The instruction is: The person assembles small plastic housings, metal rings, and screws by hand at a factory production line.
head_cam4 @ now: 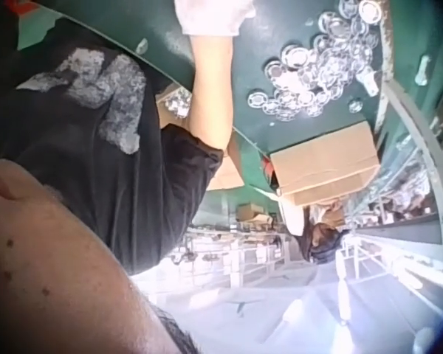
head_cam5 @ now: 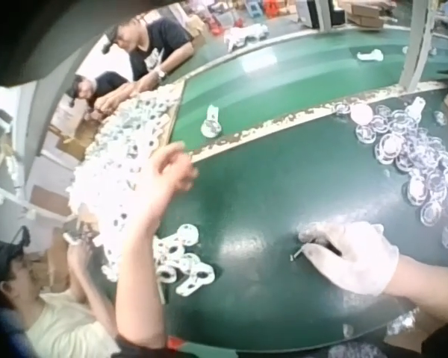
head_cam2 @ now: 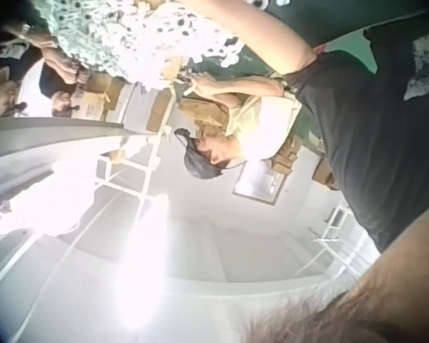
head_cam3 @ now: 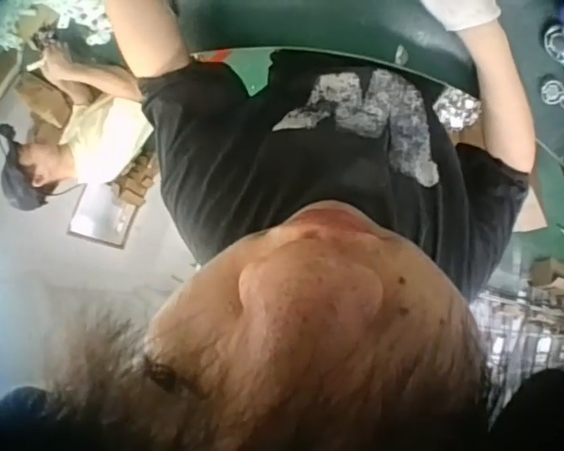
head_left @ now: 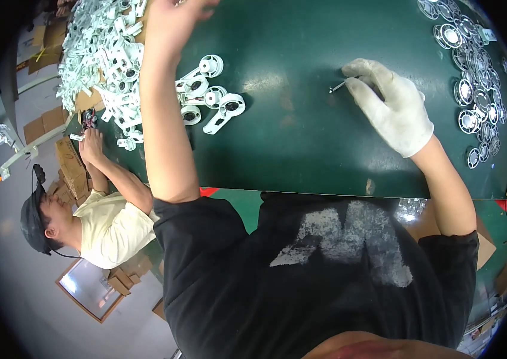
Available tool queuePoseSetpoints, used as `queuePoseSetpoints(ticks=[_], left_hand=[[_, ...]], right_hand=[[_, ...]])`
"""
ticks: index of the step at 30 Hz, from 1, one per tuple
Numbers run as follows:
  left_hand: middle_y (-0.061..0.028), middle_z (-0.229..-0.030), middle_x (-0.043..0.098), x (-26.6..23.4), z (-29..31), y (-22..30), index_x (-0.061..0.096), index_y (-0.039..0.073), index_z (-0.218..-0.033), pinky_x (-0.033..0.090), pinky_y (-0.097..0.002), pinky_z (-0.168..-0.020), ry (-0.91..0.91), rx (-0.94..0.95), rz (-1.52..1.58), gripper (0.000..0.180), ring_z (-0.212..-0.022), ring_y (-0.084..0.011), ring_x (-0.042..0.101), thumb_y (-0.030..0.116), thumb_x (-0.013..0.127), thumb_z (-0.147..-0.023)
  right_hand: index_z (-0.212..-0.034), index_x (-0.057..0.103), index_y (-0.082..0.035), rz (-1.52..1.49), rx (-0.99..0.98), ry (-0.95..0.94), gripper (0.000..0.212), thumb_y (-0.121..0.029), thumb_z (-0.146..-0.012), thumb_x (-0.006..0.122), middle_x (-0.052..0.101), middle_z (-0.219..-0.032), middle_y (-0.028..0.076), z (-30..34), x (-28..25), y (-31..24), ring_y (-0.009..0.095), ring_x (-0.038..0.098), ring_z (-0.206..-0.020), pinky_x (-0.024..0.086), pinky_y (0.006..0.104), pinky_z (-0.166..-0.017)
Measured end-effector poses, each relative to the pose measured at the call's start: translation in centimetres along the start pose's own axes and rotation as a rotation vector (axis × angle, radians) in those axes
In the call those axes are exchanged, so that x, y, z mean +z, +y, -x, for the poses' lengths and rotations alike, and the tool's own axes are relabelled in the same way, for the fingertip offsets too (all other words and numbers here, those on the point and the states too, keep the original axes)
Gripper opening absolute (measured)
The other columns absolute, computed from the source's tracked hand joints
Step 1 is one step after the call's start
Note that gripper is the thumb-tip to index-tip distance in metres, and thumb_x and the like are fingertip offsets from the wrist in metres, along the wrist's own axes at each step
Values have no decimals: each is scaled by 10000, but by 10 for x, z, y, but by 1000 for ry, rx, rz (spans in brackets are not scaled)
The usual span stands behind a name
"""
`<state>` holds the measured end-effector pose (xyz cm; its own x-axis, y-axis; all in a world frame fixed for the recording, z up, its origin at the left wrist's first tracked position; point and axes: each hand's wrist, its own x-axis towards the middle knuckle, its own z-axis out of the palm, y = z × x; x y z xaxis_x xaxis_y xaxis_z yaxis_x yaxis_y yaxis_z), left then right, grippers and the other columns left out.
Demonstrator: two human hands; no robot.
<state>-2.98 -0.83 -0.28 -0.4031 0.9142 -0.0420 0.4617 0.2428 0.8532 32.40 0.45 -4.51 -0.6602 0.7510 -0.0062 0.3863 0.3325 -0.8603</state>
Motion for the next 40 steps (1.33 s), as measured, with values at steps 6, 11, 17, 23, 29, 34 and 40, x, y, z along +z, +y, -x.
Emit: queuePoseSetpoints(ticks=[6,11,17,23,29,34,40], left_hand=[[-189,-1042,711,12,70,5,689,36,-1180,554,-436,-824,-240,56,-965,557,-966,-367,704,413,838,-797],[-139,-996,700,8,70,14,702,3,-1136,540,-359,-779,-73,190,-734,298,-847,-249,676,181,767,-906],[-52,-1081,659,36,52,51,680,36,-1217,530,-270,-844,-201,332,-320,295,-943,-125,648,98,724,-932],[-32,-827,701,-35,-49,24,731,123,-1232,485,-271,-623,75,291,-631,411,-663,-103,609,356,792,-899],[-305,-1142,675,-148,-80,-17,669,23,-1283,532,-480,-986,716,147,-1326,522,-1149,-406,658,361,715,-888],[-104,-957,735,-34,12,27,701,80,-1245,533,-320,-760,-264,-199,-883,555,-807,-186,701,496,756,-881],[-186,-1142,707,22,73,25,664,66,-1222,540,-450,-873,-325,77,-936,474,-1018,-374,689,287,829,-837]], right_hand=[[-1147,687,-105,141,-39,-29,292,-310,-987,553,746,-1022,141,0,-3,7,363,714,-975,569,442,-849],[-1143,687,-136,141,-37,-52,301,-339,-990,524,758,-928,121,-5,2,4,349,732,-904,578,484,-792],[-1136,681,-127,105,-47,-63,282,-323,-991,541,756,-936,123,-7,-2,4,350,732,-914,574,470,-791],[-1117,694,-114,179,-19,-23,228,-266,-984,590,753,-939,132,2,-7,5,347,729,-902,572,442,-811],[-1093,686,-116,180,-155,-4,181,-235,-969,630,755,-920,114,0,-2,6,325,736,-863,581,418,-773],[-1091,688,-114,213,-109,4,179,-230,-967,632,756,-926,107,0,-5,6,318,738,-857,586,409,-765],[-1145,695,-114,201,-97,97,279,-310,-950,661,757,-984,121,-1,-1,3,324,736,-922,582,409,-828]])
